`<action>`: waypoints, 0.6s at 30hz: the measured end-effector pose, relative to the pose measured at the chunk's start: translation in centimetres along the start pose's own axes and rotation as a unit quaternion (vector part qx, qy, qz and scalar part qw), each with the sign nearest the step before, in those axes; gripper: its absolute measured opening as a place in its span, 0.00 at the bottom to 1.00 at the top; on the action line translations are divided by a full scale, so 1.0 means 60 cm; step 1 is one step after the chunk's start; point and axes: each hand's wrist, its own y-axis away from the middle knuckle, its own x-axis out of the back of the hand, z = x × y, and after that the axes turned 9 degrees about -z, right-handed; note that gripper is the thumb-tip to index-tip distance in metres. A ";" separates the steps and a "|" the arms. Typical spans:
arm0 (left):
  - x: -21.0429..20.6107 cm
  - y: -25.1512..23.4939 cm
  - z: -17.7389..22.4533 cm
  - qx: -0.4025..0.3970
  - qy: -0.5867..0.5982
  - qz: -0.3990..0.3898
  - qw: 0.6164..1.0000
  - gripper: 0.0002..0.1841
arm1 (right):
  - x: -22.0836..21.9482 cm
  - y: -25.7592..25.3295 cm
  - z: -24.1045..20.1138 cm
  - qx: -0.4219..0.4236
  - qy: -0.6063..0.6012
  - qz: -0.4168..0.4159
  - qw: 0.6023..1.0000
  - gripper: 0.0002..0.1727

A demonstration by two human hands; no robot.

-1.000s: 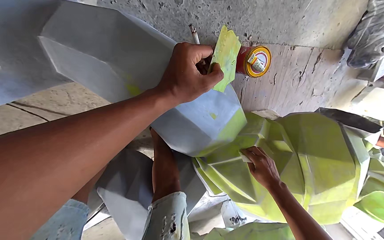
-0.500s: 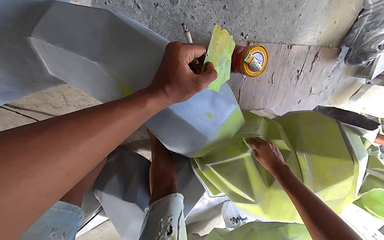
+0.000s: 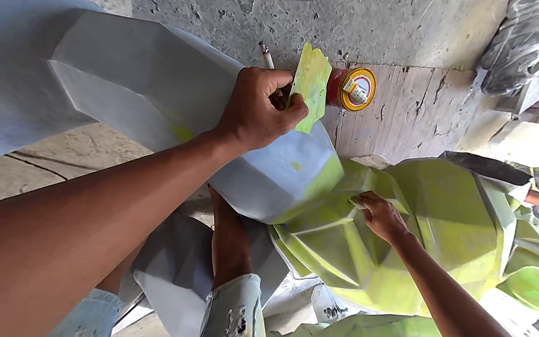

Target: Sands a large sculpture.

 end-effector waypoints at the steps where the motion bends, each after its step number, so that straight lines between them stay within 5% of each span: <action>1: 0.000 0.000 -0.001 -0.003 0.000 0.002 1.000 0.10 | 0.005 0.001 0.002 0.001 -0.014 -0.001 1.000 0.20; 9: -0.001 0.000 -0.003 -0.009 -0.006 0.002 1.000 0.10 | 0.008 -0.021 -0.027 -0.028 -0.023 -0.027 0.999 0.19; 18: -0.003 0.000 0.000 -0.007 -0.001 0.010 1.000 0.10 | -0.018 0.064 -0.082 -0.004 -0.009 -0.004 1.000 0.20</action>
